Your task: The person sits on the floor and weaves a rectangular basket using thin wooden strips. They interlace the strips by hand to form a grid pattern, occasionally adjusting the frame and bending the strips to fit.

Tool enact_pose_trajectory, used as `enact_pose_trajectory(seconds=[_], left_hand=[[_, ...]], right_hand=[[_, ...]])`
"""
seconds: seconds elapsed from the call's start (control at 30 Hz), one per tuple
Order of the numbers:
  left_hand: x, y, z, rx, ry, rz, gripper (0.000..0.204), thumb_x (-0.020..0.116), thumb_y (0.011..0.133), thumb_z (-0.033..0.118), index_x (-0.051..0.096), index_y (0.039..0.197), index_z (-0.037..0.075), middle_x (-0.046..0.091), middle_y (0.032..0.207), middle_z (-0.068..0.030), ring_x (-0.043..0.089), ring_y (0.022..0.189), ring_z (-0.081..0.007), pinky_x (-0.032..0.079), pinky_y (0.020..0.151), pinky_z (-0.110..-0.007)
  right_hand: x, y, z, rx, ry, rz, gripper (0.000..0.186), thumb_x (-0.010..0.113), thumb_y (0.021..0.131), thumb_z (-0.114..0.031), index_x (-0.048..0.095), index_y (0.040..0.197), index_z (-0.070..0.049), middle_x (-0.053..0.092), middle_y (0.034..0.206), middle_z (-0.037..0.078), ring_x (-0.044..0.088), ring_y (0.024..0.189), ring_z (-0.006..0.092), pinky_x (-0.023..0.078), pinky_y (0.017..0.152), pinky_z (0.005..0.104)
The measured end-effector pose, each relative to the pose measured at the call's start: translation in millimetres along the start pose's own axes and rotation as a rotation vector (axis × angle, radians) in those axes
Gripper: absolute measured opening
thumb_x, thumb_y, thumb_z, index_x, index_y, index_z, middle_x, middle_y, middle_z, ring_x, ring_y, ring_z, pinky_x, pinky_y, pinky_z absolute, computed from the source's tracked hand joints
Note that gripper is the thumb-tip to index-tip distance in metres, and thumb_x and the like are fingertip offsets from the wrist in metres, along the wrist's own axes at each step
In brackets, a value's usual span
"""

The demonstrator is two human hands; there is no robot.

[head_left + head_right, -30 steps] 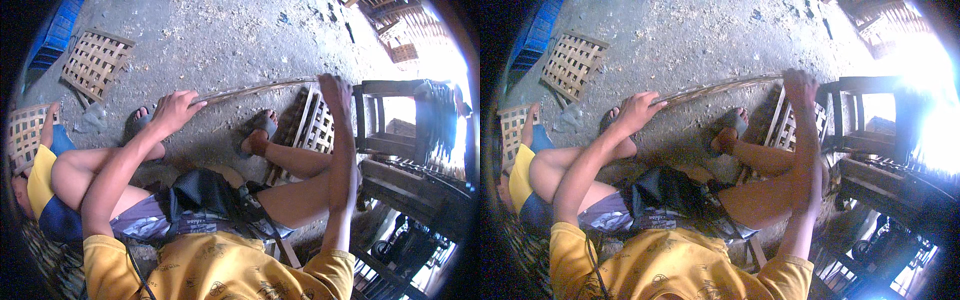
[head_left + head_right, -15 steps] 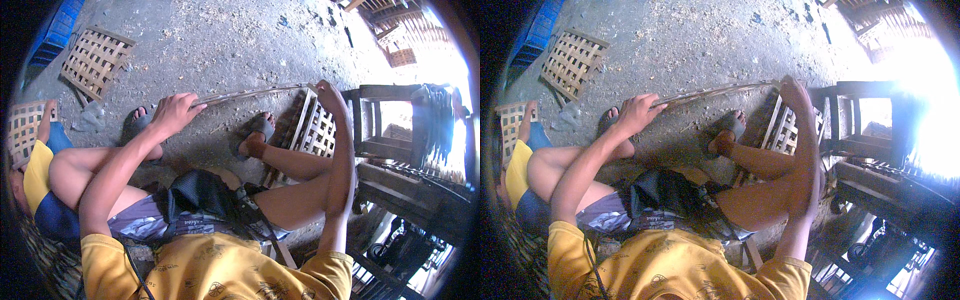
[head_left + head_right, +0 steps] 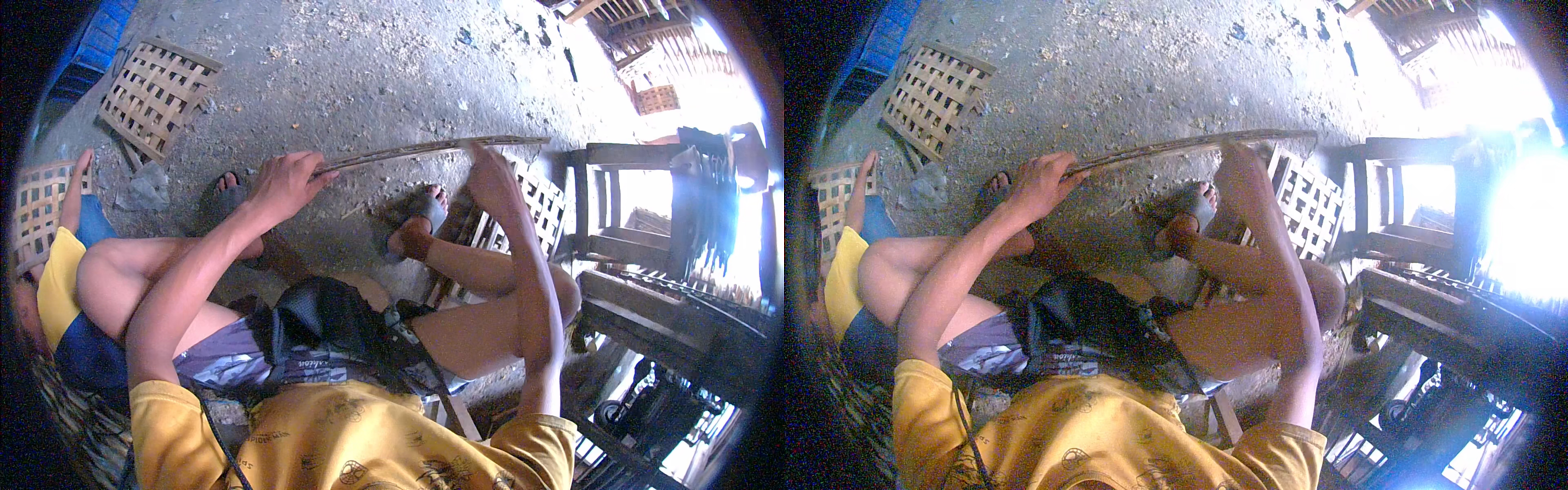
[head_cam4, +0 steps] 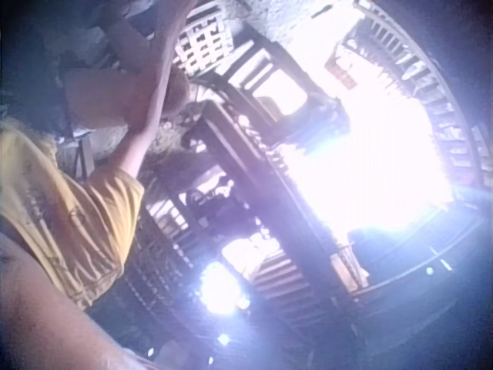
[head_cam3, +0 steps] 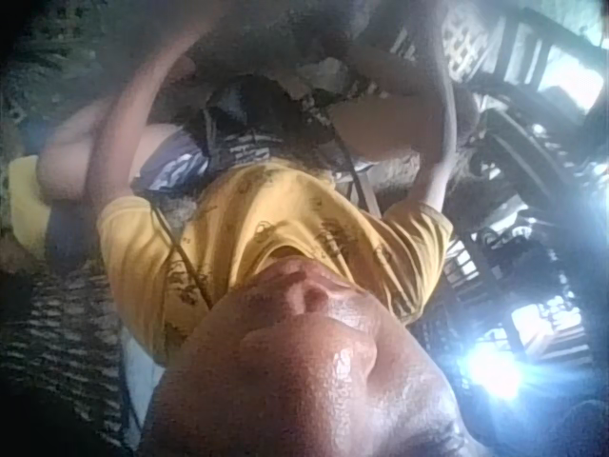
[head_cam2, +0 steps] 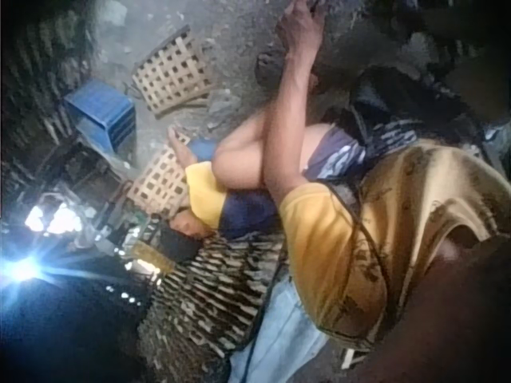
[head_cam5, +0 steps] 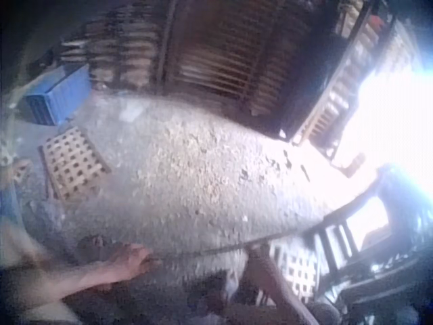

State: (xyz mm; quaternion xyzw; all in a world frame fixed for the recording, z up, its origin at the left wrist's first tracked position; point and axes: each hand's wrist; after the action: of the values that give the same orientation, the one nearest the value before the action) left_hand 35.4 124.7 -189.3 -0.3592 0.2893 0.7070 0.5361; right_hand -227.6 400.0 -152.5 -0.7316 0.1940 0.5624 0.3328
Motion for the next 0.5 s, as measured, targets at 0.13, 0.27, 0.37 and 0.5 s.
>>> enact_pose_trajectory(seconds=[0.13,0.27,0.37,0.5], left_hand=[[4,2,-3,0.023,-0.012,0.002,0.035,0.069,0.098,0.038,0.066,0.099,0.003,0.070,0.090,-0.0191,0.071,0.087,-0.0430,0.055,0.071,-0.053],[2,-7,-5,-0.001,0.041,-0.010,0.036,0.069,0.099,0.039,0.066,0.099,0.003,0.070,0.089,-0.0188,0.071,0.085,-0.0417,0.055,0.071,-0.053],[1,-8,-3,-0.007,0.067,-0.008,0.036,0.068,0.099,0.040,0.066,0.098,0.003,0.071,0.089,-0.0184,0.071,0.085,-0.0409,0.055,0.071,-0.052],[2,8,7,-0.004,0.049,-0.049,0.036,0.068,0.099,0.040,0.067,0.098,0.005,0.071,0.089,-0.0180,0.071,0.085,-0.0410,0.056,0.072,-0.052]], right_hand=[[-54,-24,-25,0.052,0.041,-0.107,0.035,0.054,0.088,-0.006,0.068,0.118,0.004,0.070,0.113,0.032,0.069,0.110,0.0450,0.054,0.099,0.0517],[-65,-14,20,0.204,0.118,0.032,0.051,0.049,0.092,-0.007,0.064,0.141,-0.017,0.071,0.118,0.029,0.072,0.103,0.0410,0.055,0.093,0.0482],[-67,-9,30,0.209,0.035,0.049,0.052,0.050,0.091,-0.007,0.063,0.141,-0.012,0.071,0.117,0.030,0.073,0.099,0.0399,0.055,0.094,0.0499],[-11,-11,70,0.064,-0.160,0.158,0.052,0.050,0.091,-0.007,0.061,0.141,-0.005,0.068,0.123,0.030,0.069,0.108,0.0413,0.051,0.103,0.0491]])
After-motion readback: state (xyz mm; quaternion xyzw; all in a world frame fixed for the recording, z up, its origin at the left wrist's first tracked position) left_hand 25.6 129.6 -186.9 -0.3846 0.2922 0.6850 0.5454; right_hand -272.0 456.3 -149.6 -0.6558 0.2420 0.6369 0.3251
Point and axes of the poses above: each hand's wrist, its own y-axis towards the middle knuckle, its own x-axis out of the palm, z = x × y
